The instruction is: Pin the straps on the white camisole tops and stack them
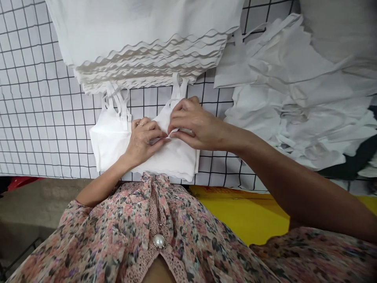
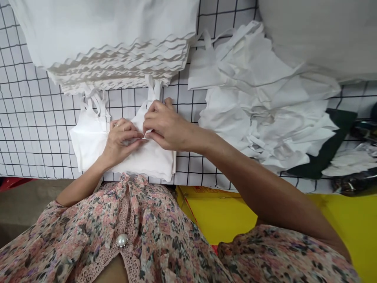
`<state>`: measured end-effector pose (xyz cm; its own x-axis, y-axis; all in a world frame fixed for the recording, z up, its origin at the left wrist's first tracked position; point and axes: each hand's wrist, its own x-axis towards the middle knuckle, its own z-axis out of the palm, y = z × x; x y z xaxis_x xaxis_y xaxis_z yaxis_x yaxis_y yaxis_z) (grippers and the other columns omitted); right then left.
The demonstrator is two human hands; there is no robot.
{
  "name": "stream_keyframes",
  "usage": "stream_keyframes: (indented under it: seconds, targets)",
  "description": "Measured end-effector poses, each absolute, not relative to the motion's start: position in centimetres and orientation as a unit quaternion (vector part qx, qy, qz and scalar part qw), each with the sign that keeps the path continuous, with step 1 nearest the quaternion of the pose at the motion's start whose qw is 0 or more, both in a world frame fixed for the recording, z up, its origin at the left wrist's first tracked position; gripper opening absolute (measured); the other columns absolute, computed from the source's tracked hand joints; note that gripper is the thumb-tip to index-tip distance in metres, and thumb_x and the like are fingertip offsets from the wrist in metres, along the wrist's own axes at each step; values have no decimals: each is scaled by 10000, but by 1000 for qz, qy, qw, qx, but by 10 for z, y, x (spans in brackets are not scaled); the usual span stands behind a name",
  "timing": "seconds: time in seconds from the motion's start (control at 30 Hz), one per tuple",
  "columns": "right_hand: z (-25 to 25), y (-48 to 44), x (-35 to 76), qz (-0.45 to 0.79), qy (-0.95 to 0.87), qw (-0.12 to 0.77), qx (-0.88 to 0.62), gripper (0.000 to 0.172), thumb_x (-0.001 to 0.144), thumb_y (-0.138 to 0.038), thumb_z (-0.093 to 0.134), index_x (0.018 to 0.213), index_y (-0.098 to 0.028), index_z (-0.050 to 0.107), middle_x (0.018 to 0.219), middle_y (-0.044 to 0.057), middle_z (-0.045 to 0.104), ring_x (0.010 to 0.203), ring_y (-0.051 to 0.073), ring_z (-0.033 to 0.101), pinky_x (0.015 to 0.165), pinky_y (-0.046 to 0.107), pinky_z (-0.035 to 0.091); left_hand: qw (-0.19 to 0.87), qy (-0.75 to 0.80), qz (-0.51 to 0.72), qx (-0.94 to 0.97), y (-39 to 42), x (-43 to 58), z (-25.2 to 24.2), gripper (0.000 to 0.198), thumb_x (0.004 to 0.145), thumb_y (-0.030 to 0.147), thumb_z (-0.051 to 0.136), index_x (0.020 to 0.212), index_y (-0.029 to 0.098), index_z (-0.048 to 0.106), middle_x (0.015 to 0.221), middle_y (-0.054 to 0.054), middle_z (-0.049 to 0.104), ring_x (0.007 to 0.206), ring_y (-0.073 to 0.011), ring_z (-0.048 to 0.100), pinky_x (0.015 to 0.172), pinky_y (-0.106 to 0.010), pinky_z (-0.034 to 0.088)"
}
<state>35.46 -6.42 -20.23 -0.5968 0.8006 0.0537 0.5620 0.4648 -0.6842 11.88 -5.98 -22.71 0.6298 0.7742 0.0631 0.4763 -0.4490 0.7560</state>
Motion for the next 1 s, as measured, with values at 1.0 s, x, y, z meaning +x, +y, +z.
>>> stream_keyframes:
  seconds: [1.0]
  targets:
    - [-185, 5, 354, 184, -735, 358, -546, 210, 931, -292, 631, 928, -315, 840, 822, 14, 748, 817, 229, 701, 838, 487, 613, 379, 386, 169, 824, -53, 117, -233, 220, 946, 396, 808, 816, 225, 762, 878, -11, 759, 949, -228, 603, 941, -418, 343]
